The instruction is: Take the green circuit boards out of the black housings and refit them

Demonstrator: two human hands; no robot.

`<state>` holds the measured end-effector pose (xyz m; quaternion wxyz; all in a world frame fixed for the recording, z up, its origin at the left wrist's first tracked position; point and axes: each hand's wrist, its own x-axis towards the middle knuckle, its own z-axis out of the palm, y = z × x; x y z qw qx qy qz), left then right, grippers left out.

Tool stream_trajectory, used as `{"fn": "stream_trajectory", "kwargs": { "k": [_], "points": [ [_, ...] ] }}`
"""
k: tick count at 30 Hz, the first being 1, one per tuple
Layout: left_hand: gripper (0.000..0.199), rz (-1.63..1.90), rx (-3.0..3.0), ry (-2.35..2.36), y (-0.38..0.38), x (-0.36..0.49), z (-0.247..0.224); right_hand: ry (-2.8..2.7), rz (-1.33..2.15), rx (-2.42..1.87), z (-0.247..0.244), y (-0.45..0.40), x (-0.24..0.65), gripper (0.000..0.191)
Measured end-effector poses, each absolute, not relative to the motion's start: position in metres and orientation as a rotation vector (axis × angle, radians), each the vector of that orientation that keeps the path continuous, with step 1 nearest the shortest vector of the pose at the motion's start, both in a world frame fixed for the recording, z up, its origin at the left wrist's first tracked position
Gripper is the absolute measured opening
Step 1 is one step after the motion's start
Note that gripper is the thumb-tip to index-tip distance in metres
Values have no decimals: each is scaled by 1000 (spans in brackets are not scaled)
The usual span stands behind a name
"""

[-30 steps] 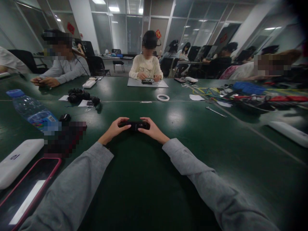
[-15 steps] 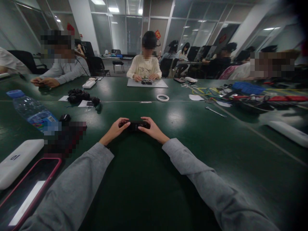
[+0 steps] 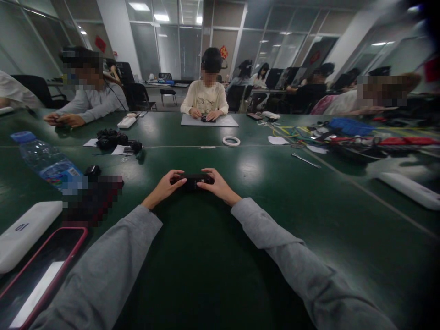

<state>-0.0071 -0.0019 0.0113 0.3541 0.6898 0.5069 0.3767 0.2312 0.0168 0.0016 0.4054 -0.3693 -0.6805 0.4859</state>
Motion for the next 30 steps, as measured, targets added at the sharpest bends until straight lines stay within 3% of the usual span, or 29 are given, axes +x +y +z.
{"fn": "stream_trajectory", "kwargs": {
  "k": [30],
  "points": [
    [53,917,1743,1351,-6,-4,19,-1912,1198,-865,9,14,237,60]
  ]
}}
